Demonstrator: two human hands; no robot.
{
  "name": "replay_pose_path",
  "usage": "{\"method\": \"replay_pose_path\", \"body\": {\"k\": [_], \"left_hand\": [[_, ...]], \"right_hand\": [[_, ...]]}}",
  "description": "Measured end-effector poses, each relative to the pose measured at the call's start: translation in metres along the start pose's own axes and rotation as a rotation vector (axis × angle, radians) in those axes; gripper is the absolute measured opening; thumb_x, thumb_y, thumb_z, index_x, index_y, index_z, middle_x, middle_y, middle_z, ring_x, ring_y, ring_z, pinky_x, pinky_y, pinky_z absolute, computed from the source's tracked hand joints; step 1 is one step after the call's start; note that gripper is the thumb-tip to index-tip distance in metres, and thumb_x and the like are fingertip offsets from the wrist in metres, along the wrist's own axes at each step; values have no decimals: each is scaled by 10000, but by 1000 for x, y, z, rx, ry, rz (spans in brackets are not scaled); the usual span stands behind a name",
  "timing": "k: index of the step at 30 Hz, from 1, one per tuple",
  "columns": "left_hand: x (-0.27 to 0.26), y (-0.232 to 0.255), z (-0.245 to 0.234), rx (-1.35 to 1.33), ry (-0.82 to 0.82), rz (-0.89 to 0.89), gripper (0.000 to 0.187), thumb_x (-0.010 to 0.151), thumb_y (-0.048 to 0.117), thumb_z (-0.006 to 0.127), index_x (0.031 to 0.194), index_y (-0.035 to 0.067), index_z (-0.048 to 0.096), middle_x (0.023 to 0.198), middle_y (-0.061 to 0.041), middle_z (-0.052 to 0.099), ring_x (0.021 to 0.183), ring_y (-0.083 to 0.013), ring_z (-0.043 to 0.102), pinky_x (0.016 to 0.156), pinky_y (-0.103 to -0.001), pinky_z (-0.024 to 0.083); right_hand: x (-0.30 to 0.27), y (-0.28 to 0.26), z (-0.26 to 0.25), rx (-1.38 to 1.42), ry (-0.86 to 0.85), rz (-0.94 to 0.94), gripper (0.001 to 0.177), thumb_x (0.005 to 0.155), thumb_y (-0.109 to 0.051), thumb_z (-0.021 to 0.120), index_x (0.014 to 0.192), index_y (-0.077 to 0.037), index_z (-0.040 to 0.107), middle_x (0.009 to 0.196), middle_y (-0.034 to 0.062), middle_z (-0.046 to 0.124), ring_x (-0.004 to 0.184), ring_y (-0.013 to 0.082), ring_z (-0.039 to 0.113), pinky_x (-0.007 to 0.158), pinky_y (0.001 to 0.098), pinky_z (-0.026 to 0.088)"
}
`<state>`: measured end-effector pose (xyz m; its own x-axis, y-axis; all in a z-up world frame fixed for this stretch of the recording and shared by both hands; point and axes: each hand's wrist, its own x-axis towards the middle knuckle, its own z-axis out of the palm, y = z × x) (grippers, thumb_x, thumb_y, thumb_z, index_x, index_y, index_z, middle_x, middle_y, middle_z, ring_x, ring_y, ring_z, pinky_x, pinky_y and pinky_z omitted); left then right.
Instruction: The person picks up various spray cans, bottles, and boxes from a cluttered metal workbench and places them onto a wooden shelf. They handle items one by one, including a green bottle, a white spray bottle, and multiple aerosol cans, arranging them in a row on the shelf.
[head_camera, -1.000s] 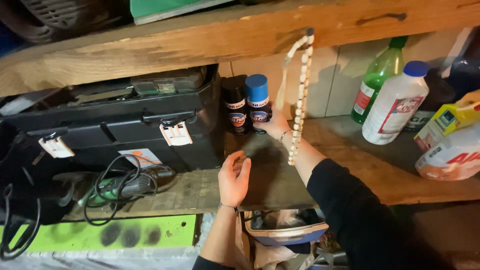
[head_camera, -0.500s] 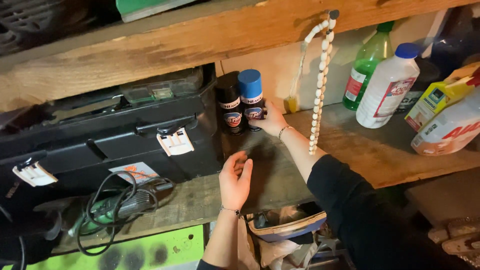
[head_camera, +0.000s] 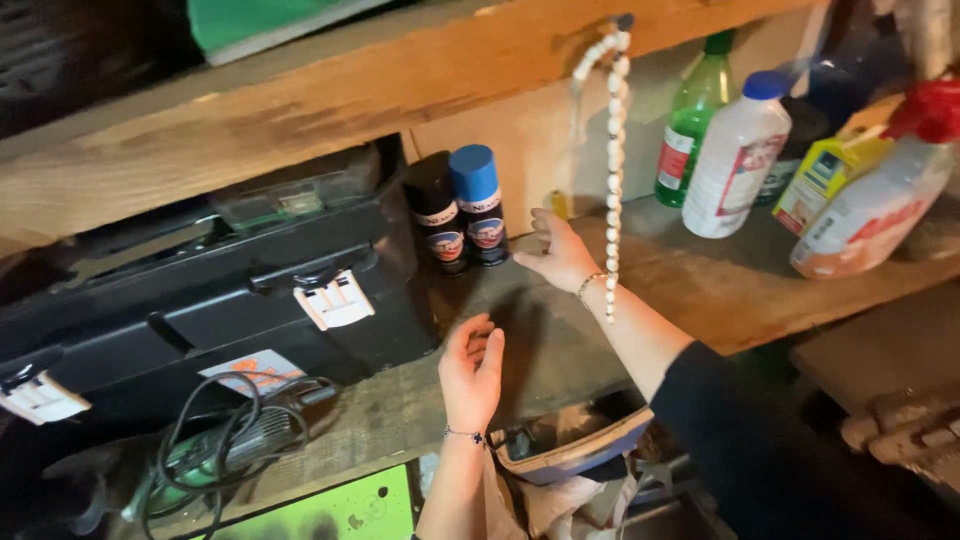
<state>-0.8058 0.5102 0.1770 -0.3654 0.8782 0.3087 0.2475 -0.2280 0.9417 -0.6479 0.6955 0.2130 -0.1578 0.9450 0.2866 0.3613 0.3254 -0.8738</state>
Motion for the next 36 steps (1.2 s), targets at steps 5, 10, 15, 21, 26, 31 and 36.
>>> {"method": "replay_pose_path", "body": {"k": [5, 10, 15, 21, 26, 31, 36], "left_hand": [[-28, 6, 22, -68, 3, 33, 303, 951, 148, 724, 1223, 19, 692, 1089, -157, 751, 924, -193, 750, 824, -317, 629], [-93, 37, 59, -111, -129, 35, 298, 924, 235, 702, 1199, 121, 715, 1087, -38, 785, 932, -142, 744, 872, -290, 601], [-168, 45, 109, -118, -333, 30, 289, 908, 198, 706, 1182, 109, 734, 1061, -34, 796, 905, -137, 747, 863, -284, 608], [-286, 58, 164, -129, -684, -104, 313, 921, 233, 676, 1203, 107, 722, 1085, -15, 795, 892, -132, 723, 852, -293, 590], [-404, 75, 199, -130, -925, -63, 313, 918, 229, 687, 1201, 98, 715, 1126, -44, 792, 1027, -159, 749, 912, -301, 605], [-511, 101, 225, -146, -1097, -43, 281, 906, 183, 697, 1171, 99, 735, 1075, -36, 795, 980, -144, 748, 903, -288, 606], [-591, 150, 257, -62, -1301, -158, 284, 909, 197, 688, 1181, 138, 744, 1080, -3, 795, 987, -125, 741, 902, -282, 602]], "right_hand": [[-76, -6, -58, 61, 163, -262, 427, 821, -96, 849, 1202, 31, 703, 1103, 289, 723, 1056, 434, 709, 895, 514, 599], [-178, 11, -130, 59, 162, -139, 358, 900, -164, 755, 1244, -87, 692, 1199, 34, 738, 1072, 124, 714, 1010, 282, 571], [-308, 26, -200, -63, 296, -145, 297, 915, -91, 733, 1210, -90, 704, 1099, 39, 746, 944, 122, 718, 937, 269, 575], [-497, 51, -264, -345, 393, 59, 270, 896, -185, 731, 1160, -135, 720, 1097, 29, 754, 943, 139, 714, 870, 282, 539], [-659, 52, -297, -257, 569, 416, 301, 885, -182, 743, 1181, -125, 741, 1099, -2, 792, 941, 96, 745, 861, 235, 575], [-789, 34, -327, -230, 748, 569, 317, 895, -208, 728, 1199, -122, 735, 1142, 15, 787, 1007, 129, 757, 923, 273, 591], [-881, 18, -365, -194, 937, 638, 351, 886, -209, 734, 1220, -103, 727, 1167, 30, 793, 1034, 133, 753, 970, 282, 585]]}}
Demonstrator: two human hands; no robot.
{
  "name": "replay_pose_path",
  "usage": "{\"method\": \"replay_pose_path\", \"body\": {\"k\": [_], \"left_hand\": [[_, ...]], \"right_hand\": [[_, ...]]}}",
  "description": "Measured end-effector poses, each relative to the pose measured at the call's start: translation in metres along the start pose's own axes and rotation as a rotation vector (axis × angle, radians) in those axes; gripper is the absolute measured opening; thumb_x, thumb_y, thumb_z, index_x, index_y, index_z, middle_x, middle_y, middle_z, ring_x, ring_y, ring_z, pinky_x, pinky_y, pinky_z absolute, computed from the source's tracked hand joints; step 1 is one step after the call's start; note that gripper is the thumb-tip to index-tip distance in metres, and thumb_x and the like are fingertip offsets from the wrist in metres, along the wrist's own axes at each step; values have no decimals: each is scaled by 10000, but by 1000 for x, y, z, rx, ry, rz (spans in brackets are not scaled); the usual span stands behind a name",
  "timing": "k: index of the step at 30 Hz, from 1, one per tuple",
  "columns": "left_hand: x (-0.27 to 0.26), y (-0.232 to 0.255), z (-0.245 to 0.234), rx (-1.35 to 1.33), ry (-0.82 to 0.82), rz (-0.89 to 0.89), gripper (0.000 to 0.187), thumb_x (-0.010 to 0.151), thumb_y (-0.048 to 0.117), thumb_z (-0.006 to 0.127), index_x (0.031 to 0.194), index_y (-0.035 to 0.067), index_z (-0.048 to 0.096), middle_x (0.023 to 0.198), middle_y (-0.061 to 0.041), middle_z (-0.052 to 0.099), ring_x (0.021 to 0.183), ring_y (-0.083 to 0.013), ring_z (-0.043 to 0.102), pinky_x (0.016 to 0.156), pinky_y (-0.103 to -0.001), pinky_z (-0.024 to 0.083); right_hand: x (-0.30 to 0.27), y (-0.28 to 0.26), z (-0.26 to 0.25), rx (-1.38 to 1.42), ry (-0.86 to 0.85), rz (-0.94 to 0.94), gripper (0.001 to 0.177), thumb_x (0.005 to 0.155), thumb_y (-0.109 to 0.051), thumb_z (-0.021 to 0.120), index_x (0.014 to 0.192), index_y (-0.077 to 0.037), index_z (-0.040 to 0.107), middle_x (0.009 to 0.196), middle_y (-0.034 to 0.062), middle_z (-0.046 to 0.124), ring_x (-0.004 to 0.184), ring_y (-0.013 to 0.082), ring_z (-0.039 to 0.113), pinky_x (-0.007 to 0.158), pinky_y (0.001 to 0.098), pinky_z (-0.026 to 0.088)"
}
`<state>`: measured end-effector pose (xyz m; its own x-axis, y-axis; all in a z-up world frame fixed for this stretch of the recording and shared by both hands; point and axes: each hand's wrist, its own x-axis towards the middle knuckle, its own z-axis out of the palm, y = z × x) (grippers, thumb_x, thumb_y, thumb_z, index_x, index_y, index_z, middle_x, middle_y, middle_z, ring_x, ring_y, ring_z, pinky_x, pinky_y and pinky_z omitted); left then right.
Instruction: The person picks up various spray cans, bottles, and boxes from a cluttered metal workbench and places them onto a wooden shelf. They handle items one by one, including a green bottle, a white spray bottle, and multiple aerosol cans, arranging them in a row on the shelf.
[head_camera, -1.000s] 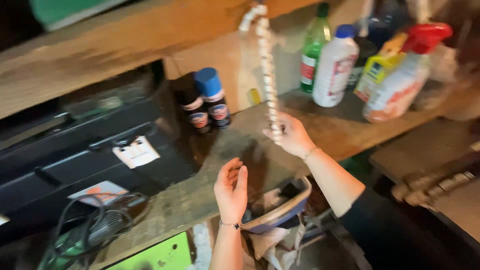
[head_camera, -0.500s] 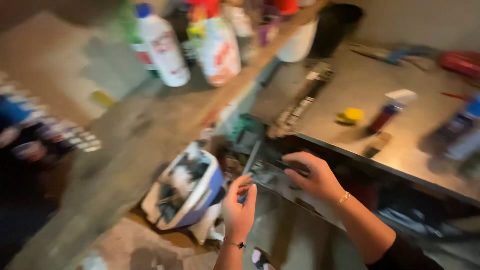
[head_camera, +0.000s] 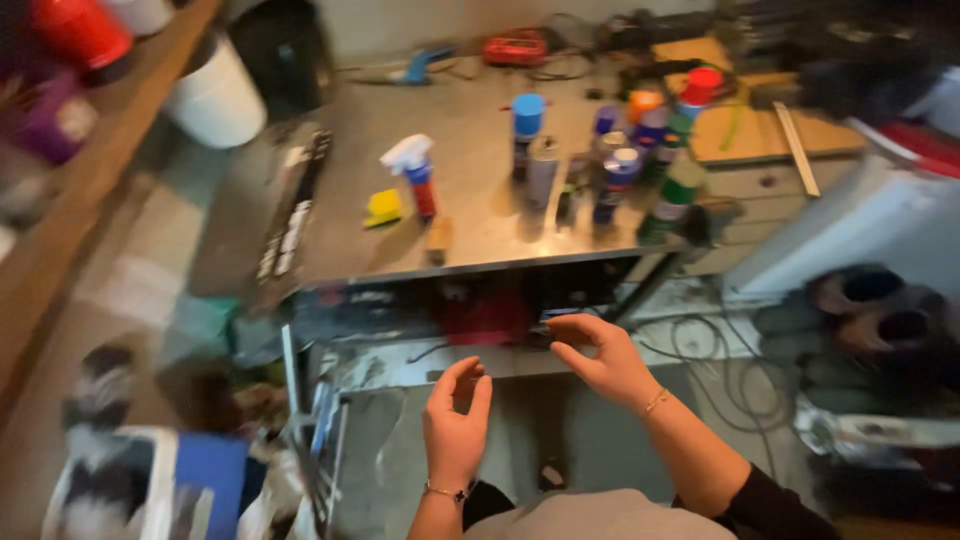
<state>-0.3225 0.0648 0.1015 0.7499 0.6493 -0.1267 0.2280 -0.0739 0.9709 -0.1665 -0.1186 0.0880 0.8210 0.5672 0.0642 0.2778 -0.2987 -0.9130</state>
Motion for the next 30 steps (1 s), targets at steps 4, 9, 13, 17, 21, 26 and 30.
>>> {"method": "replay_pose_path", "body": {"k": [4, 9, 13, 17, 21, 26, 30], "left_hand": [[18, 17, 54, 52, -130, 72, 286, 897, 186, 699, 1175, 143, 748, 1067, -4, 783, 937, -123, 729, 877, -282, 596], [50, 29, 102, 114, -240, 185, 288, 893, 216, 704, 1170, 153, 748, 1079, 5, 791, 949, -127, 745, 873, -292, 615], [85, 33, 132, 101, -314, 197, 284, 901, 214, 695, 1172, 143, 742, 1098, -16, 787, 995, -145, 747, 916, -309, 612], [128, 51, 152, 103, -371, 141, 318, 920, 240, 680, 1217, 137, 727, 1122, -20, 773, 1024, -155, 739, 929, -330, 624], [187, 36, 168, 54, -355, 194, 326, 965, 184, 710, 1271, 72, 700, 1122, -135, 755, 1039, -265, 731, 904, -417, 597], [239, 38, 176, 89, -337, 210, 310, 957, 185, 720, 1238, 55, 702, 1103, -154, 759, 1014, -278, 744, 864, -415, 613], [262, 57, 183, 82, -299, 227, 282, 922, 154, 742, 1191, 73, 735, 1071, -126, 782, 972, -252, 766, 866, -388, 614]], "right_hand": [[-7, 15, -50, 48, 142, 66, 321, 884, -182, 732, 1195, -104, 733, 1153, 44, 799, 1052, 143, 766, 994, 290, 585], [-2, 28, -87, 66, 266, 186, 317, 877, -207, 724, 1180, -119, 753, 1157, 36, 796, 1070, 152, 769, 1004, 308, 591], [22, 54, -103, 65, 319, 189, 326, 881, -218, 728, 1190, -118, 748, 1163, 42, 793, 1078, 156, 761, 1010, 315, 589], [64, 47, -121, 27, 332, 185, 363, 891, -227, 713, 1236, -117, 729, 1189, 61, 781, 1099, 190, 755, 991, 347, 610], [114, 60, -131, 90, 450, 78, 317, 871, -50, 774, 1188, -64, 773, 1058, 148, 784, 1012, 262, 753, 890, 408, 598], [160, 68, -148, 70, 535, 60, 317, 877, -60, 781, 1194, -70, 770, 1053, 137, 772, 1009, 279, 752, 879, 403, 598], [188, 77, -169, 27, 579, 91, 313, 874, -85, 799, 1185, -65, 773, 1016, 143, 772, 980, 277, 752, 862, 393, 596]]}}
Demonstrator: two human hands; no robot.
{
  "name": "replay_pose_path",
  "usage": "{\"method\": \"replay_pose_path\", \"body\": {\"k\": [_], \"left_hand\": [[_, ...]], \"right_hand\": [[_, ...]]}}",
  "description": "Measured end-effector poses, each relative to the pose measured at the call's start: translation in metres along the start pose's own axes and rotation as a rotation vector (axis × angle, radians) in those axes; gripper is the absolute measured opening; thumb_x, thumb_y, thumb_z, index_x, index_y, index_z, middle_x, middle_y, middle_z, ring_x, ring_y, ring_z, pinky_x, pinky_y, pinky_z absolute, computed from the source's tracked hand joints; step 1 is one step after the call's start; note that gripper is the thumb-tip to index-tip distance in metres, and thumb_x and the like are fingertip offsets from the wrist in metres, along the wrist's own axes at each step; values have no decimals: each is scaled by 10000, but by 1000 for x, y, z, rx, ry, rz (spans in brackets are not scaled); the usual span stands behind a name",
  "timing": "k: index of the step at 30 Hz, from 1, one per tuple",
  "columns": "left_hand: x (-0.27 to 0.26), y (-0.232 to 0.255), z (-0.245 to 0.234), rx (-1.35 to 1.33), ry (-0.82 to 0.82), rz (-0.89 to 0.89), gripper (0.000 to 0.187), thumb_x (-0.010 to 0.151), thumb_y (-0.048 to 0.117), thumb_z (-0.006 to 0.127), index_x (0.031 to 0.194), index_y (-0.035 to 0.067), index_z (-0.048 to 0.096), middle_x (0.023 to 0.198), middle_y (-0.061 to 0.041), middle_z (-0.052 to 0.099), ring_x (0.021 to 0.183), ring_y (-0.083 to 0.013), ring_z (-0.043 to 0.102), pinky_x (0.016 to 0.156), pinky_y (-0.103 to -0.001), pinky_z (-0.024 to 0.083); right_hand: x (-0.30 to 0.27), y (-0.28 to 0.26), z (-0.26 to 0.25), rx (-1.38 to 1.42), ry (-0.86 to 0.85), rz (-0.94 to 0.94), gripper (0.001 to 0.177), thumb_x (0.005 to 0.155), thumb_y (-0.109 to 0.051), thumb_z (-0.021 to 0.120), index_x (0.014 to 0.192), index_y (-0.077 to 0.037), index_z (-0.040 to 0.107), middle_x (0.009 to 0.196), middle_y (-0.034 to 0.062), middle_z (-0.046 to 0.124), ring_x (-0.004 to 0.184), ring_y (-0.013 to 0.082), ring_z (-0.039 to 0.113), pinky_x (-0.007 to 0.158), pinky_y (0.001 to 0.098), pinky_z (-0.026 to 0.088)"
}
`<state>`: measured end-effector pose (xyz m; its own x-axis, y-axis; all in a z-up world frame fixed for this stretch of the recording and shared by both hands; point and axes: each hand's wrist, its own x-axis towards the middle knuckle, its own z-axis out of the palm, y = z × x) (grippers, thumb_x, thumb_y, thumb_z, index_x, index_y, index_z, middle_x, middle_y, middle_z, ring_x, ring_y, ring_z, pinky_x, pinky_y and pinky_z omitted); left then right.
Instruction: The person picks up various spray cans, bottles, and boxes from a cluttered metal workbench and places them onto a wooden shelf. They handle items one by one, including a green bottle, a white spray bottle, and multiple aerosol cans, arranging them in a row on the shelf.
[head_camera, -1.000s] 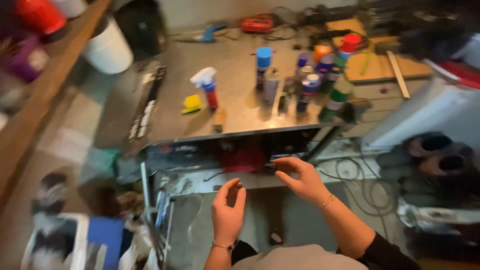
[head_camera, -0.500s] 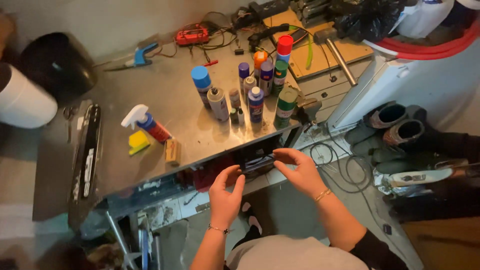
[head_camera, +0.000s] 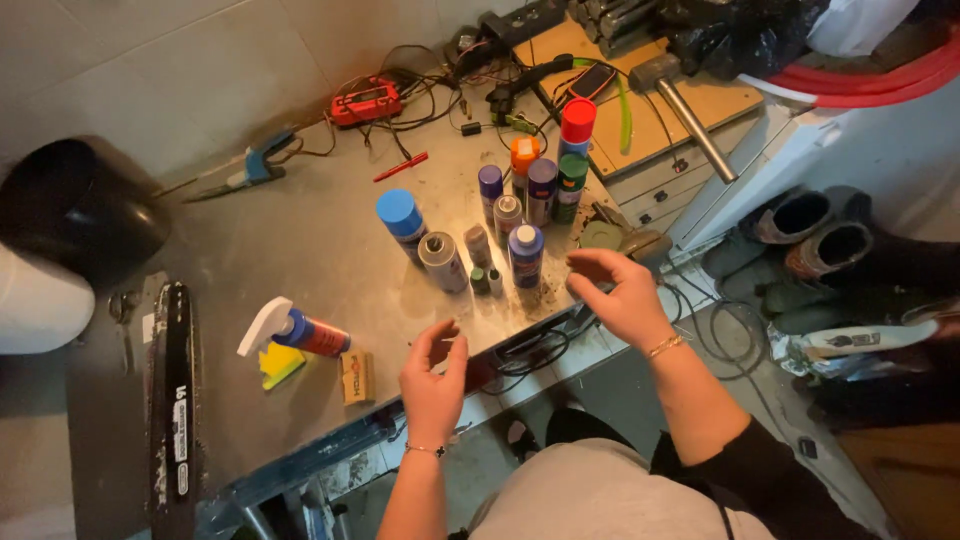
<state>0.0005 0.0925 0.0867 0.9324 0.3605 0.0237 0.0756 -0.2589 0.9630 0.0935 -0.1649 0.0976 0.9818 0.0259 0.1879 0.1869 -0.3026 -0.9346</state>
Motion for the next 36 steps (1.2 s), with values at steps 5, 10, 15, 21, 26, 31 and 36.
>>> {"method": "replay_pose_path", "body": {"k": [5, 10, 15, 21, 26, 31, 36], "left_hand": [[56, -16, 0, 52, 153, 58, 349, 892, 117, 766, 1225, 24, 717, 1110, -197, 757, 1009, -325, 736, 876, -417, 598], [136, -24, 4, 144, 251, 20, 451, 883, 202, 798, 1290, 52, 674, 1217, -187, 693, 1118, -354, 679, 915, -456, 587], [211, -45, 16, 232, 203, -96, 754, 884, 299, 820, 1489, 40, 453, 1422, -249, 506, 1310, -454, 530, 1070, -569, 502], [256, -80, 30, 266, 84, -308, 1191, 689, 434, 953, 1617, 156, 261, 1581, -204, 413, 1428, -451, 439, 1162, -620, 391], [260, -96, 31, 272, 86, -304, 942, 725, 421, 921, 1491, 134, 453, 1458, -192, 549, 1367, -445, 506, 1106, -648, 472], [254, -70, 25, 197, 215, -292, 870, 748, 418, 909, 1461, 153, 486, 1428, -171, 581, 1353, -420, 526, 1097, -634, 490], [236, -17, 3, 43, 421, -147, 786, 789, 332, 900, 1436, 131, 499, 1380, -186, 586, 1329, -434, 535, 1092, -629, 497]], "right_hand": [[44, -5, 6, -7, 2, -33, 308, 863, -69, 791, 1170, -90, 782, 1031, 120, 776, 993, 248, 747, 875, 366, 591], [92, -7, 25, 30, -117, -81, 292, 879, -80, 781, 1171, -89, 780, 1046, 117, 774, 1005, 273, 747, 887, 387, 592], [148, -10, 43, 16, -238, -168, 299, 861, -101, 797, 1159, -91, 778, 1050, 112, 774, 992, 264, 753, 866, 365, 597], [200, -17, 56, 4, -412, -251, 316, 872, -99, 771, 1186, -73, 760, 1062, 159, 761, 1030, 339, 738, 884, 433, 587], [223, -6, 67, 42, -508, -238, 334, 854, -105, 788, 1186, -89, 759, 1051, 136, 768, 977, 289, 757, 868, 397, 598], [231, -12, 76, 28, -601, -258, 354, 851, -123, 788, 1200, -79, 749, 1065, 150, 774, 982, 316, 762, 860, 413, 601], [230, -36, 85, -61, -736, -304, 400, 861, -216, 789, 1239, -103, 726, 1120, 139, 767, 1040, 314, 753, 906, 432, 587]]}}
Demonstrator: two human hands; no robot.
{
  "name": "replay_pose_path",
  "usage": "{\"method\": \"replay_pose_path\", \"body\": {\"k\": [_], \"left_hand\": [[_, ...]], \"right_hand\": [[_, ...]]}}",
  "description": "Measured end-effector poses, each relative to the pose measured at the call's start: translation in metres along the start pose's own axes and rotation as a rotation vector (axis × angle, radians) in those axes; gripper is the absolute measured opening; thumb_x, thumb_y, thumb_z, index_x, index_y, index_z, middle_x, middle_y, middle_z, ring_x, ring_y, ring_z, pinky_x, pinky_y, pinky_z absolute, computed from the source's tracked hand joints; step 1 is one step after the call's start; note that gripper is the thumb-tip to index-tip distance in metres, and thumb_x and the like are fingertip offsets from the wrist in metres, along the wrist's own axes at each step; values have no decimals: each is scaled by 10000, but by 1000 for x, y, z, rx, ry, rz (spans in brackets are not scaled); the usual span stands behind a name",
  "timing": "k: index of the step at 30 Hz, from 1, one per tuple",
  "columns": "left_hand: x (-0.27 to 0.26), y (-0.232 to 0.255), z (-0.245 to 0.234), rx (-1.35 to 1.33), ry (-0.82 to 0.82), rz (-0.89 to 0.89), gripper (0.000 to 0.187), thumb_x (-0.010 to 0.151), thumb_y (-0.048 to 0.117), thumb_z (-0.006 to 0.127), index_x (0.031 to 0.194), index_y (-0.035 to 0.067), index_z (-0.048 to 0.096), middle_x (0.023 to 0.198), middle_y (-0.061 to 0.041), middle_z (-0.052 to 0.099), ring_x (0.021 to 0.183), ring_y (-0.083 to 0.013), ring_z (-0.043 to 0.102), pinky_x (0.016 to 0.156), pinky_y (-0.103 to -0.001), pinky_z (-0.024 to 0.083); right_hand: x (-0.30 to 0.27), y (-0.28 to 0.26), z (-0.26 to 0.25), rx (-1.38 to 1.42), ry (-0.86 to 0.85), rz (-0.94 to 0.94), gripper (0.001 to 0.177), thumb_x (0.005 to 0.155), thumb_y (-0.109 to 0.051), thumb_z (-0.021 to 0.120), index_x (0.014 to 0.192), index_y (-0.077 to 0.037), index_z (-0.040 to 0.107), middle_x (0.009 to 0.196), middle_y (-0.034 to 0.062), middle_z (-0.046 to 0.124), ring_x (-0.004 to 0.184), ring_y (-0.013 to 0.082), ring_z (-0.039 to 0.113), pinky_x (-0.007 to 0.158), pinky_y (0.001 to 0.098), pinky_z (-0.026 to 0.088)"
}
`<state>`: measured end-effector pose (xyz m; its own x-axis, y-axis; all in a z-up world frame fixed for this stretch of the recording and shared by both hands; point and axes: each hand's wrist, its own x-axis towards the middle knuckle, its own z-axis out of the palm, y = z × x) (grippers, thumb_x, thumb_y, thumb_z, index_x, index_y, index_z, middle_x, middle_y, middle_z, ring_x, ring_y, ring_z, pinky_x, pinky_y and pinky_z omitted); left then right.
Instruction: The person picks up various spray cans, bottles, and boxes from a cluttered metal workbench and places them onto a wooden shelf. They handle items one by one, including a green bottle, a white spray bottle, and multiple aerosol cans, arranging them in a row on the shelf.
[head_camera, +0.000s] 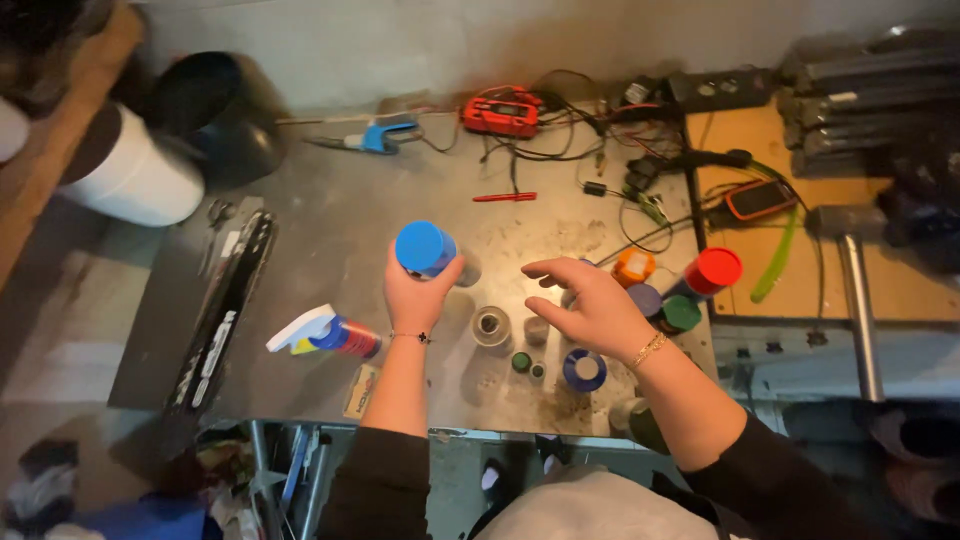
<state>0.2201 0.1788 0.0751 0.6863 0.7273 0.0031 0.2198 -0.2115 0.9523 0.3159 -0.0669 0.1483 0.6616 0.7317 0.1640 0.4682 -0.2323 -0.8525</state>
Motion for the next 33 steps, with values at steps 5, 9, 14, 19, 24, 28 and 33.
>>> {"method": "replay_pose_path", "body": {"k": [5, 9, 14, 19, 24, 28, 33], "left_hand": [[-30, 58, -50, -122, 237, 191, 830, 660, 297, 1003, 1334, 75, 572, 1245, -180, 675, 1209, -370, 650, 992, -488, 559], [-57, 66, -93, -181, 347, 235, 745, 633, 266, 1024, 1246, 91, 639, 1138, -148, 728, 1081, -310, 705, 889, -421, 598], [-115, 83, -165, -289, 442, 121, 658, 623, 258, 1021, 1173, 131, 683, 1039, -108, 748, 966, -242, 730, 822, -410, 615], [-188, 76, -254, -170, 570, 104, 730, 629, 342, 1005, 1222, 80, 671, 1098, -165, 735, 1053, -307, 715, 856, -459, 589], [-263, 49, -351, -168, 646, 34, 803, 636, 318, 1004, 1297, 64, 626, 1178, -205, 712, 1162, -356, 677, 945, -490, 559], [-330, 29, -415, -103, 649, -51, 876, 657, 322, 966, 1371, 29, 553, 1270, -262, 667, 1250, -445, 615, 1012, -549, 525], [-386, -2, -485, -67, 783, -97, 765, 695, 317, 951, 1315, 39, 599, 1237, -251, 693, 1235, -456, 622, 975, -544, 546]], "right_hand": [[17, -53, 17, -86, -167, -104, 565, 853, -216, 772, 1377, -73, 615, 1278, 195, 692, 1186, 392, 670, 1012, 490, 529], [24, -99, 58, -132, -246, -194, 705, 840, -237, 779, 1480, -127, 506, 1381, 152, 625, 1282, 374, 599, 1062, 527, 486], [2, -175, 133, -180, -402, -87, 896, 786, -386, 819, 1551, -216, 384, 1436, 36, 596, 1338, 254, 573, 1125, 464, 472], [-45, -226, 227, -129, -398, -185, 900, 736, -387, 873, 1485, -141, 439, 1311, 109, 662, 1214, 336, 648, 1019, 495, 541], [-86, -279, 322, -86, -469, -236, 895, 716, -422, 870, 1468, -160, 463, 1243, 124, 705, 1187, 372, 664, 1005, 535, 550], [-120, -329, 394, 29, -558, -281, 901, 685, -357, 881, 1473, -185, 480, 1242, 126, 721, 1204, 385, 651, 1011, 546, 545], [-162, -385, 474, 157, -637, -378, 915, 648, -257, 892, 1472, -151, 507, 1263, 120, 721, 1207, 367, 661, 1006, 509, 555]]}}
